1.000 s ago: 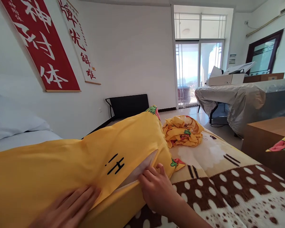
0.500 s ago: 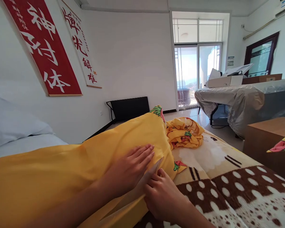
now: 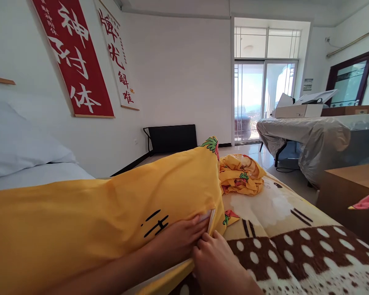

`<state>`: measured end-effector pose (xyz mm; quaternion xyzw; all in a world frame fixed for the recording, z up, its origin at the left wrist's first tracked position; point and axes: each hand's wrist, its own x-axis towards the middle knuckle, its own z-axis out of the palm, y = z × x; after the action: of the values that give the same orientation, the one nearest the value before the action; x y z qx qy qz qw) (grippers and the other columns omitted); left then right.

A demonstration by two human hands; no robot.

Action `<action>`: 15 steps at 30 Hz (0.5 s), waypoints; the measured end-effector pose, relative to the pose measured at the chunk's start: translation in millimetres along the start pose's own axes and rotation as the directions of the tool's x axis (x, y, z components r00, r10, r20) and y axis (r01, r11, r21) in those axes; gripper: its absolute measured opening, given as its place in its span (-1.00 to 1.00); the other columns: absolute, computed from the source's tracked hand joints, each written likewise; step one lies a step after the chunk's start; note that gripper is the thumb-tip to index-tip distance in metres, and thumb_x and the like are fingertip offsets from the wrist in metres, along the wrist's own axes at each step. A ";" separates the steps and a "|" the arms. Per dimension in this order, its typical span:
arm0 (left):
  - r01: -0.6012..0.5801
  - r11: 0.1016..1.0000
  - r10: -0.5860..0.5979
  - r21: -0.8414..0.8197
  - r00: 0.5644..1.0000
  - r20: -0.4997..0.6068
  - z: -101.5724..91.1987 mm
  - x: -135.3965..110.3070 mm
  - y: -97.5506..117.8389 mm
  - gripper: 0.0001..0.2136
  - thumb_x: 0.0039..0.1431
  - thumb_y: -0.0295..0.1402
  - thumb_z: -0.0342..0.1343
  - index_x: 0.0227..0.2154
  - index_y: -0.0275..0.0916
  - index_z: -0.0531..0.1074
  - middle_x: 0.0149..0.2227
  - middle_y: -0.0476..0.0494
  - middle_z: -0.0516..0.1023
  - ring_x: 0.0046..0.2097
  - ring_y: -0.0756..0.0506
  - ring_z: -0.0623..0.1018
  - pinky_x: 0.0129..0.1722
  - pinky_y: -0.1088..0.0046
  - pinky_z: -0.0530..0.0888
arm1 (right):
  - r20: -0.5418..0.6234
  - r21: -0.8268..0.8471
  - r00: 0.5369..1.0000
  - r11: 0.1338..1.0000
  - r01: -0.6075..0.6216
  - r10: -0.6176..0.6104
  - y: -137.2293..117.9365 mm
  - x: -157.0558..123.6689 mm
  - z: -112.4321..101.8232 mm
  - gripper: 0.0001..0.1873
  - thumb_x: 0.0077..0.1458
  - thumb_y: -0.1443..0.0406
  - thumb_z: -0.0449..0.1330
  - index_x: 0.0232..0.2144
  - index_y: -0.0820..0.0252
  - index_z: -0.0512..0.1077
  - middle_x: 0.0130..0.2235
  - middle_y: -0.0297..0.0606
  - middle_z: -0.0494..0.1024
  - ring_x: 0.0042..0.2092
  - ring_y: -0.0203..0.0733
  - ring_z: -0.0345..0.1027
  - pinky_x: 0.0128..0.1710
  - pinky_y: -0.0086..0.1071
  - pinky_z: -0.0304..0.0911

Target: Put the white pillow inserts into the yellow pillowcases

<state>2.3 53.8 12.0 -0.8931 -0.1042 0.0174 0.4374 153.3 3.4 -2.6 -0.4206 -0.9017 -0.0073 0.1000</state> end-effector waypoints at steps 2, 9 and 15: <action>0.064 0.975 -0.045 -0.211 0.995 0.094 13.2 5.5 11.2 -0.67 0.15 -0.49 -0.02 -0.03 -0.30 0.47 0.01 -0.16 0.51 0.22 -0.13 0.26 0.22 0.29 0.15 | 0.022 -0.076 0.998 0.995 0.063 -0.062 -0.9 0.4 0.4 -0.85 0.03 0.40 0.08 -0.37 0.24 0.47 -0.32 -0.20 0.56 -0.16 -0.09 0.38 -0.12 -0.25 0.14; 0.651 0.626 -0.492 -0.430 0.757 0.430 19.5 68.0 82.3 -0.56 0.21 -0.61 -0.28 -0.01 -0.38 0.43 -0.34 -0.36 0.59 -0.43 -0.12 0.56 -0.44 0.11 0.39 | 0.013 -0.139 0.998 0.988 0.069 -0.068 2.0 -16.1 -3.8 -0.85 -0.07 0.45 0.10 -0.50 0.20 0.47 -0.47 -0.23 0.53 -0.32 -0.17 0.36 -0.22 -0.29 0.13; 0.719 0.614 -0.571 -0.326 0.689 0.445 -2.5 71.1 55.4 -0.67 0.28 -0.49 -0.19 -0.07 -0.27 0.46 -0.36 -0.21 0.57 -0.46 -0.03 0.55 -0.54 0.30 0.38 | -0.063 -0.070 0.996 0.996 0.063 -0.068 13.8 -32.8 -24.3 -0.88 -0.06 0.42 0.12 -0.56 0.17 0.40 -0.48 -0.32 0.51 -0.34 -0.23 0.33 -0.27 -0.31 0.07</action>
<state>81.5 33.1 -25.6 -0.8578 -0.4877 -0.0352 0.1586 188.5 -14.9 14.2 -0.3935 -0.9105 -0.0552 0.1148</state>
